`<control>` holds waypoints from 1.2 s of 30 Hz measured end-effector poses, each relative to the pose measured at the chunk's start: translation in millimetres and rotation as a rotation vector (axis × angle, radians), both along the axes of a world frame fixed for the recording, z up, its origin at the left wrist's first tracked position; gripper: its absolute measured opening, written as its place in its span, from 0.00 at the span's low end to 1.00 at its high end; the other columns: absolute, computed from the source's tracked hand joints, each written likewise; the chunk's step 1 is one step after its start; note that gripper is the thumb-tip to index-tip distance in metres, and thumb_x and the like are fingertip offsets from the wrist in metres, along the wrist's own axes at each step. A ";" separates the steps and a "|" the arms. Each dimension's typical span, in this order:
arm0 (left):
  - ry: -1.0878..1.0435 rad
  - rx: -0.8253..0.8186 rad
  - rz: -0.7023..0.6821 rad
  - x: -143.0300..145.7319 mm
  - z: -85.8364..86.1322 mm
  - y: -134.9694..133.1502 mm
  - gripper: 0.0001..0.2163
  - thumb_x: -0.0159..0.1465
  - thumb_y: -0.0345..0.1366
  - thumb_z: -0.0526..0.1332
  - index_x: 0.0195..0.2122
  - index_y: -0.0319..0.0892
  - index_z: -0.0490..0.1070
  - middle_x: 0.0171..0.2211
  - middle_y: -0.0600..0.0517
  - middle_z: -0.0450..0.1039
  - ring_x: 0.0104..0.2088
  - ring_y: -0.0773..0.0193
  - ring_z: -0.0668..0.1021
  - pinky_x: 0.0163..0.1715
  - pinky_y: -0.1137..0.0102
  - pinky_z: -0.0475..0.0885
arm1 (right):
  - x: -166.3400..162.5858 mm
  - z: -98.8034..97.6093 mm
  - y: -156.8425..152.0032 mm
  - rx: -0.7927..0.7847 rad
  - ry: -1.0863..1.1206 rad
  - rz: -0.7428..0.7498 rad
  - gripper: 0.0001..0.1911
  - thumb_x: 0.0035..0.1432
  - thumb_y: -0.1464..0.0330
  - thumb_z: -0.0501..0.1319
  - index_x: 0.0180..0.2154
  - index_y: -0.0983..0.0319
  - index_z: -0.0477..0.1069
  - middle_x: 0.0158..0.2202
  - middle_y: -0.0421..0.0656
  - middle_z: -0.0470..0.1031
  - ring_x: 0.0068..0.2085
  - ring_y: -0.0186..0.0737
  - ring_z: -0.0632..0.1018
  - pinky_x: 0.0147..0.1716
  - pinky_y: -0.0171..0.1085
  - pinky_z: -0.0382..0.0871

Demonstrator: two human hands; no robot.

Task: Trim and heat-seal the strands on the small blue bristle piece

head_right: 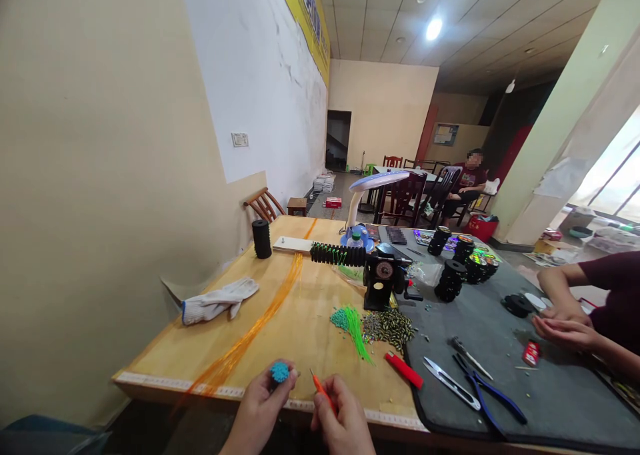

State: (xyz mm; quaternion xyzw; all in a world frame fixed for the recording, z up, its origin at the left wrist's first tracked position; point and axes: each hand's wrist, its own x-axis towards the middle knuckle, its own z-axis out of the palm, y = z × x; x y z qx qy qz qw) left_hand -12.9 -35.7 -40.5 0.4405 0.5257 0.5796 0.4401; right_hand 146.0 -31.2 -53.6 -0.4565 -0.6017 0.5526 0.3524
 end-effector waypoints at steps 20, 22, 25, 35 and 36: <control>-0.045 -0.020 -0.058 9.0 -7.8 1.2 0.17 0.53 0.51 0.65 0.27 0.39 0.72 0.21 0.55 0.68 0.26 0.64 0.70 0.29 0.72 0.67 | -0.7 -6.2 -0.9 0.123 -0.029 -0.011 0.34 0.59 0.45 0.46 0.51 0.66 0.64 0.18 0.34 0.60 0.21 0.32 0.64 0.22 0.30 0.57; -0.056 -0.059 -0.058 9.7 -8.0 3.5 0.18 0.52 0.51 0.65 0.26 0.39 0.72 0.20 0.56 0.67 0.25 0.65 0.69 0.28 0.73 0.66 | 4.8 -4.1 -0.7 0.201 -0.090 0.011 0.31 0.61 0.48 0.46 0.50 0.65 0.65 0.19 0.34 0.60 0.20 0.32 0.64 0.22 0.30 0.57; 0.003 -0.040 -0.086 9.0 -8.6 5.3 0.17 0.53 0.50 0.65 0.26 0.39 0.72 0.21 0.54 0.68 0.26 0.63 0.70 0.29 0.72 0.65 | 13.4 0.7 -0.2 0.368 -0.288 0.053 0.24 0.63 0.54 0.46 0.47 0.62 0.68 0.20 0.37 0.65 0.21 0.33 0.66 0.23 0.31 0.58; 0.378 0.301 -0.169 9.1 -10.1 -5.4 0.06 0.61 0.37 0.58 0.33 0.41 0.72 0.29 0.49 0.71 0.31 0.60 0.73 0.32 0.70 0.65 | 11.0 8.5 -0.7 0.394 -0.451 0.012 0.19 0.63 0.58 0.47 0.47 0.58 0.69 0.28 0.43 0.77 0.29 0.41 0.78 0.29 0.32 0.65; 0.316 0.261 -0.164 11.0 -11.2 -5.1 0.07 0.61 0.38 0.58 0.32 0.41 0.71 0.28 0.50 0.71 0.30 0.60 0.73 0.32 0.71 0.65 | 9.7 4.8 -0.1 0.382 -0.425 -0.018 0.21 0.63 0.56 0.46 0.48 0.59 0.69 0.25 0.42 0.75 0.26 0.40 0.76 0.27 0.32 0.64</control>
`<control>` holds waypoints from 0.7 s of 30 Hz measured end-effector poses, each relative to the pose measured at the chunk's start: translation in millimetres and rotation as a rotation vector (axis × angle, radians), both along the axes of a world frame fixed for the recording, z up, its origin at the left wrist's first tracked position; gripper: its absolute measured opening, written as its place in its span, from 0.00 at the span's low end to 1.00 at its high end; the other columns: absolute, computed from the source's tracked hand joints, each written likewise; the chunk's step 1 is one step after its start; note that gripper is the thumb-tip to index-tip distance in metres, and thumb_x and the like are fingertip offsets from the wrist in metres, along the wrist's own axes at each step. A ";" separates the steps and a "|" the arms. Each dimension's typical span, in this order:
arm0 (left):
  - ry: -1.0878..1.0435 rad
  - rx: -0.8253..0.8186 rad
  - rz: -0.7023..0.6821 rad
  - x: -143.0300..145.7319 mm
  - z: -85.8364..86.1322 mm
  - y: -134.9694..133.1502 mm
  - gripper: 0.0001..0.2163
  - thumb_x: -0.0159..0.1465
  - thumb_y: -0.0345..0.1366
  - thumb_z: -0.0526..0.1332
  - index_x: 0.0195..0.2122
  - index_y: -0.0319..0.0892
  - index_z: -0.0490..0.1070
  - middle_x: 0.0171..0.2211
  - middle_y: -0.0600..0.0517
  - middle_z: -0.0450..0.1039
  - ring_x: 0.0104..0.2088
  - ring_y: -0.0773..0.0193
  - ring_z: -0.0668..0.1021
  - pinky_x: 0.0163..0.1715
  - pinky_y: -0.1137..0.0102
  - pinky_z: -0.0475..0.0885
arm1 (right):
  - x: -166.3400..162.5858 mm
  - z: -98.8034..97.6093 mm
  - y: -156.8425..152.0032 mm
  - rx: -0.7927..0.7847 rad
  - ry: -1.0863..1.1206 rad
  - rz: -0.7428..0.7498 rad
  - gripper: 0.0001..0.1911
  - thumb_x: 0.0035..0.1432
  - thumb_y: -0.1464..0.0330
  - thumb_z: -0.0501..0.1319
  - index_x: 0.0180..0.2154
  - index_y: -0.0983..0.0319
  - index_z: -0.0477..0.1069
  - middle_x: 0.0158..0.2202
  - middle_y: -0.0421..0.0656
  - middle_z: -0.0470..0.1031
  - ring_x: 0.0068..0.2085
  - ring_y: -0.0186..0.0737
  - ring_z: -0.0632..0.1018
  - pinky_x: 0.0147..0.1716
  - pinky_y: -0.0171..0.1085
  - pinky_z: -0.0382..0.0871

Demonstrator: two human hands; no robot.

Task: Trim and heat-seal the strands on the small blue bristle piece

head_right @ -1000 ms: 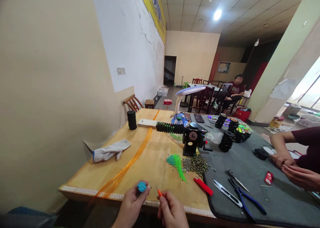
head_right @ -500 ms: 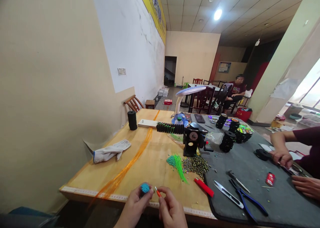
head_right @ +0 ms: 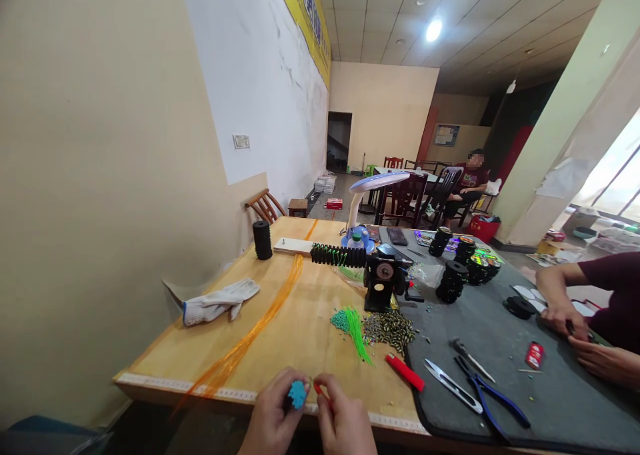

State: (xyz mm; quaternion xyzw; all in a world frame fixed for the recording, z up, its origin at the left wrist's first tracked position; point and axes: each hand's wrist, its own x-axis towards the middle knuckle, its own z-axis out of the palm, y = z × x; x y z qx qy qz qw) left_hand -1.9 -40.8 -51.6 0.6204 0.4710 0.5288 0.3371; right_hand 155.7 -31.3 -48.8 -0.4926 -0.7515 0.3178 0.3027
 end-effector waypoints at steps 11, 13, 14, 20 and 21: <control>-0.106 -0.179 0.030 -4.5 9.8 11.7 0.07 0.58 0.37 0.61 0.26 0.41 0.69 0.23 0.53 0.68 0.28 0.62 0.71 0.30 0.71 0.64 | 8.9 4.1 -2.0 0.102 -0.009 0.107 0.19 0.64 0.59 0.46 0.47 0.59 0.70 0.29 0.43 0.78 0.28 0.38 0.77 0.28 0.31 0.65; 0.048 -0.043 0.039 -4.6 10.5 8.9 0.04 0.58 0.33 0.59 0.28 0.41 0.71 0.26 0.51 0.71 0.29 0.60 0.73 0.31 0.71 0.64 | 5.4 2.5 -2.7 0.105 -0.025 0.031 0.20 0.64 0.58 0.46 0.45 0.58 0.71 0.29 0.45 0.79 0.28 0.41 0.79 0.28 0.32 0.66; 0.097 0.009 0.036 -3.6 9.4 7.3 0.03 0.58 0.32 0.59 0.29 0.41 0.72 0.27 0.50 0.72 0.30 0.59 0.73 0.31 0.70 0.64 | 2.8 0.1 -2.9 0.108 -0.031 -0.012 0.21 0.64 0.56 0.45 0.45 0.58 0.72 0.28 0.45 0.79 0.29 0.42 0.80 0.28 0.32 0.66; -0.173 -0.167 0.069 6.9 -4.6 7.5 0.08 0.59 0.39 0.60 0.28 0.40 0.70 0.26 0.52 0.70 0.29 0.62 0.71 0.31 0.71 0.65 | -10.7 -19.4 -0.3 0.073 0.114 -0.136 0.27 0.63 0.52 0.44 0.49 0.61 0.70 0.28 0.46 0.77 0.27 0.43 0.78 0.29 0.35 0.68; -0.266 -0.256 0.068 7.2 -5.1 9.7 0.10 0.58 0.41 0.60 0.28 0.40 0.69 0.24 0.54 0.68 0.26 0.64 0.70 0.28 0.72 0.65 | -10.6 -20.4 0.6 0.042 0.178 -0.113 0.27 0.63 0.52 0.44 0.49 0.62 0.69 0.26 0.45 0.76 0.26 0.42 0.76 0.28 0.34 0.68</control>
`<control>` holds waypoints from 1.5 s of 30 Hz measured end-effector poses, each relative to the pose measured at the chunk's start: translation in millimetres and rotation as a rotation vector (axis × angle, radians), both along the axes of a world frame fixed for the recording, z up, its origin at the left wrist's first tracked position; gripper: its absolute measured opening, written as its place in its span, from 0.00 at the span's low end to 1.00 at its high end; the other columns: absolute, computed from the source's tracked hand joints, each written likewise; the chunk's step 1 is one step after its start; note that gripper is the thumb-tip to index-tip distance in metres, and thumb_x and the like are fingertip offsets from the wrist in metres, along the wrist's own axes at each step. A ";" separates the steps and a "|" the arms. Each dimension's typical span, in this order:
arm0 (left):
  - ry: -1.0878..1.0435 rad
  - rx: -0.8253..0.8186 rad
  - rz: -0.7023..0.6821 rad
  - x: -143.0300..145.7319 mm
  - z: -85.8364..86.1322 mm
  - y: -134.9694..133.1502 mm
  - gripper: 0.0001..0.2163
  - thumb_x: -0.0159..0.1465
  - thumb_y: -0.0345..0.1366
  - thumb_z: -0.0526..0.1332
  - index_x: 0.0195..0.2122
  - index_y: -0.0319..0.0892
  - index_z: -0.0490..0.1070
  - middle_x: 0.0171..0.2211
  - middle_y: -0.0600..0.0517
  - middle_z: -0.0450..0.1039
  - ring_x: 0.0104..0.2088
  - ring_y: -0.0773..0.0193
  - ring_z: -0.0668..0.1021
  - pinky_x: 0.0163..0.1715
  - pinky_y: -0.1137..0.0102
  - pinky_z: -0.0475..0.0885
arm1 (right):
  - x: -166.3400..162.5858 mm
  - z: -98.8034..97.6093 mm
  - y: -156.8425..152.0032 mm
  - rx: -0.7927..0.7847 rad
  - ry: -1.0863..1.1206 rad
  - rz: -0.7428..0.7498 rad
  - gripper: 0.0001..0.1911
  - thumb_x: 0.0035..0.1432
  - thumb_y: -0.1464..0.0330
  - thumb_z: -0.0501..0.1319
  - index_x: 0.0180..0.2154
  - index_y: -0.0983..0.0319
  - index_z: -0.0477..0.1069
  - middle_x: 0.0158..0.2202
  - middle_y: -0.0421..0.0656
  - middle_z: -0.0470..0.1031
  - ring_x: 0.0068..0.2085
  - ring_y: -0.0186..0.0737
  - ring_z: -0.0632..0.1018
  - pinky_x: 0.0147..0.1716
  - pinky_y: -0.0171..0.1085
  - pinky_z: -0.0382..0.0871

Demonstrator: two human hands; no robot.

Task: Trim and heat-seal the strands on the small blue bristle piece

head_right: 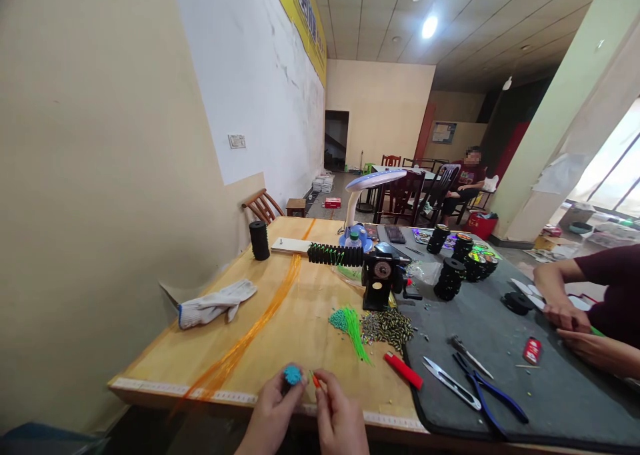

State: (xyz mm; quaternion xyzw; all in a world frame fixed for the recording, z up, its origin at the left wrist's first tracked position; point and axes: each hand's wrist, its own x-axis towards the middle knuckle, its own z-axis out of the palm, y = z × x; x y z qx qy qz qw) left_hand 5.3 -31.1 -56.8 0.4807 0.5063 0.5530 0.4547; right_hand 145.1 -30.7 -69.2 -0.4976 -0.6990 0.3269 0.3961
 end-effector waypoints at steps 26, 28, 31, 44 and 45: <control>0.469 0.307 -0.042 -6.7 2.8 4.1 0.05 0.62 0.33 0.54 0.32 0.41 0.68 0.27 0.51 0.71 0.29 0.61 0.74 0.29 0.71 0.66 | -3.9 -8.6 2.7 0.383 -0.385 -0.144 0.27 0.68 0.58 0.36 0.40 0.60 0.71 0.22 0.44 0.78 0.23 0.43 0.80 0.20 0.32 0.64; 0.257 0.169 -0.038 -4.7 4.5 5.0 0.09 0.62 0.39 0.57 0.28 0.41 0.68 0.25 0.52 0.69 0.28 0.62 0.72 0.29 0.72 0.66 | -4.2 -11.1 2.4 0.376 -0.313 -0.146 0.26 0.67 0.57 0.38 0.38 0.60 0.70 0.23 0.44 0.78 0.24 0.43 0.81 0.22 0.32 0.65; 0.015 0.037 -0.058 -3.1 3.9 7.3 0.15 0.57 0.47 0.62 0.25 0.40 0.68 0.22 0.55 0.67 0.26 0.65 0.70 0.28 0.73 0.65 | -0.5 -9.6 1.7 0.362 -0.238 -0.133 0.24 0.67 0.56 0.41 0.37 0.59 0.71 0.23 0.43 0.78 0.25 0.41 0.80 0.22 0.30 0.64; -0.113 -0.108 -0.145 -3.4 3.2 5.3 0.18 0.52 0.52 0.65 0.25 0.41 0.67 0.21 0.59 0.59 0.22 0.70 0.60 0.22 0.75 0.59 | 24.5 14.6 2.3 0.164 -0.291 0.114 0.16 0.65 0.61 0.47 0.40 0.59 0.70 0.27 0.43 0.78 0.29 0.39 0.79 0.27 0.30 0.62; -0.104 -0.103 -0.147 -3.6 3.7 5.1 0.18 0.52 0.52 0.65 0.25 0.41 0.68 0.21 0.59 0.59 0.22 0.70 0.60 0.22 0.75 0.59 | 25.1 14.9 2.4 0.124 -0.254 0.132 0.17 0.65 0.60 0.47 0.40 0.60 0.70 0.28 0.44 0.78 0.30 0.38 0.78 0.28 0.30 0.62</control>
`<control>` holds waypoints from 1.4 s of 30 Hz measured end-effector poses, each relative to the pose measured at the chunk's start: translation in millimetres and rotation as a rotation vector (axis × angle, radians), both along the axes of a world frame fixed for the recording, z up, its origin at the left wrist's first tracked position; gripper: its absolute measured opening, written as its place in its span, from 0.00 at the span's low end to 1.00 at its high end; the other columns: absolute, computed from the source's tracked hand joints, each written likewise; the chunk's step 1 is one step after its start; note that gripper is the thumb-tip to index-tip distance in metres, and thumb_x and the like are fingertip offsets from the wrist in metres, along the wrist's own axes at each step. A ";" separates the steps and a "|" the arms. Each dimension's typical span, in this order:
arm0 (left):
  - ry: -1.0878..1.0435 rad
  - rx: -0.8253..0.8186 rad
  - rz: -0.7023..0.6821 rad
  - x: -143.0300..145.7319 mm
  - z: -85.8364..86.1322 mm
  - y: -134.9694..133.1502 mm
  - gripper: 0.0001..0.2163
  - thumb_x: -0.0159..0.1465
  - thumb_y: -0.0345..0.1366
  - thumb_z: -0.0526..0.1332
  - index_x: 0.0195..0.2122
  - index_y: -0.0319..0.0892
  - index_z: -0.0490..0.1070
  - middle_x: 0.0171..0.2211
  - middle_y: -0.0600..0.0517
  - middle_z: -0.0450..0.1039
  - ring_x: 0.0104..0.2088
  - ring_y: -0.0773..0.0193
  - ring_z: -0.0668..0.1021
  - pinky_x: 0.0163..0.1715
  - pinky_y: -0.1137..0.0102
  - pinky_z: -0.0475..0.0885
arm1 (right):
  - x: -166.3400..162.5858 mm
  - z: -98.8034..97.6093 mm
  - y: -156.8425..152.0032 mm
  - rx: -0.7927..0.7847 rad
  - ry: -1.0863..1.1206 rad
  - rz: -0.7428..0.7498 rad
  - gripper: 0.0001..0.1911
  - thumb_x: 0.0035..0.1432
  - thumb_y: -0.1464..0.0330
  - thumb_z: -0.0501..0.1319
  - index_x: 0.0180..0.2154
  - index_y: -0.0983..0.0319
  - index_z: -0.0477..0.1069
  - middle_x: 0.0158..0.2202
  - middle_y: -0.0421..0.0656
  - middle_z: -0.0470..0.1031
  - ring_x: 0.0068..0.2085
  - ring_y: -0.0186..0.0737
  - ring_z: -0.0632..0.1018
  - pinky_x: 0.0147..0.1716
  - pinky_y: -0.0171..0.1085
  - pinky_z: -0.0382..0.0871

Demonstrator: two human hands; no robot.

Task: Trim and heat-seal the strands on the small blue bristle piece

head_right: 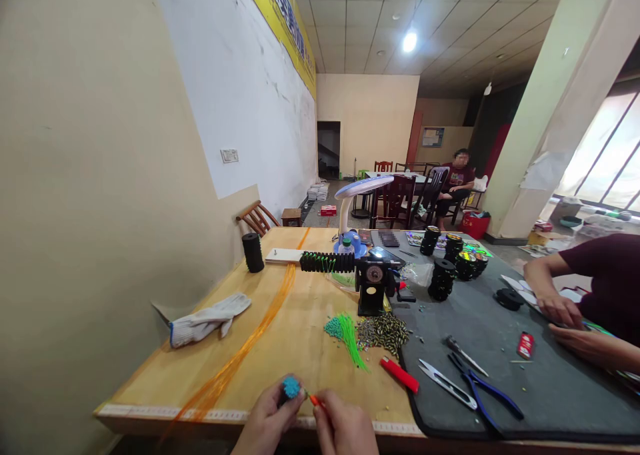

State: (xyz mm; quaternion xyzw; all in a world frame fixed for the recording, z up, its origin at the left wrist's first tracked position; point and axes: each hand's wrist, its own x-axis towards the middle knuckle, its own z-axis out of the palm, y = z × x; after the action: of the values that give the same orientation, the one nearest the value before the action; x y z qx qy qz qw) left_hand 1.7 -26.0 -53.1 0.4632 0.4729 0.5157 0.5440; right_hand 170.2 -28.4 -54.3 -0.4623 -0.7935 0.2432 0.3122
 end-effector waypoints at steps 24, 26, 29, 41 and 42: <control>0.530 0.565 -0.203 -4.4 67.7 -21.5 0.09 0.57 0.33 0.63 0.40 0.43 0.75 0.38 0.45 0.75 0.37 0.57 0.77 0.37 0.70 0.71 | 19.8 34.8 -30.8 -0.106 0.032 -0.021 0.19 0.63 0.58 0.47 0.37 0.61 0.72 0.27 0.42 0.75 0.28 0.36 0.73 0.28 0.30 0.61; 0.602 0.541 -0.302 -5.2 74.9 -21.9 0.07 0.59 0.33 0.62 0.38 0.42 0.76 0.35 0.45 0.77 0.35 0.59 0.77 0.35 0.71 0.70 | 20.9 43.7 -32.3 -0.098 -0.010 0.005 0.17 0.63 0.60 0.49 0.37 0.60 0.72 0.27 0.41 0.77 0.28 0.36 0.75 0.27 0.29 0.60; 0.673 0.480 -0.353 -6.5 80.1 -21.8 0.05 0.60 0.31 0.60 0.32 0.41 0.77 0.29 0.47 0.78 0.31 0.61 0.77 0.32 0.72 0.68 | 21.8 54.1 -32.3 -0.122 -0.036 0.048 0.15 0.62 0.62 0.49 0.38 0.59 0.73 0.27 0.41 0.77 0.27 0.35 0.75 0.26 0.29 0.59; 0.432 0.325 -0.259 -10.1 54.9 -13.0 0.10 0.61 0.40 0.60 0.30 0.40 0.75 0.26 0.49 0.75 0.29 0.62 0.74 0.30 0.73 0.66 | 22.0 35.4 -18.4 -0.322 0.181 0.044 0.18 0.60 0.57 0.51 0.32 0.63 0.71 0.19 0.34 0.58 0.23 0.30 0.60 0.23 0.30 0.51; 0.390 0.299 -0.257 -9.3 52.8 -12.1 0.10 0.61 0.41 0.60 0.30 0.39 0.74 0.26 0.49 0.74 0.28 0.62 0.73 0.30 0.73 0.66 | 20.6 29.7 -17.6 -0.338 0.227 0.037 0.19 0.60 0.55 0.51 0.33 0.63 0.70 0.19 0.33 0.57 0.23 0.30 0.59 0.23 0.30 0.51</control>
State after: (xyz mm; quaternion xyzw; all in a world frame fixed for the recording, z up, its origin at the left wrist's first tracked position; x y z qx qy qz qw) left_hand -7.6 -38.2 -0.3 0.6851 0.4245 0.4076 0.4292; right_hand 190.7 -45.9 -24.6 -0.4630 -0.7095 0.4293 0.3129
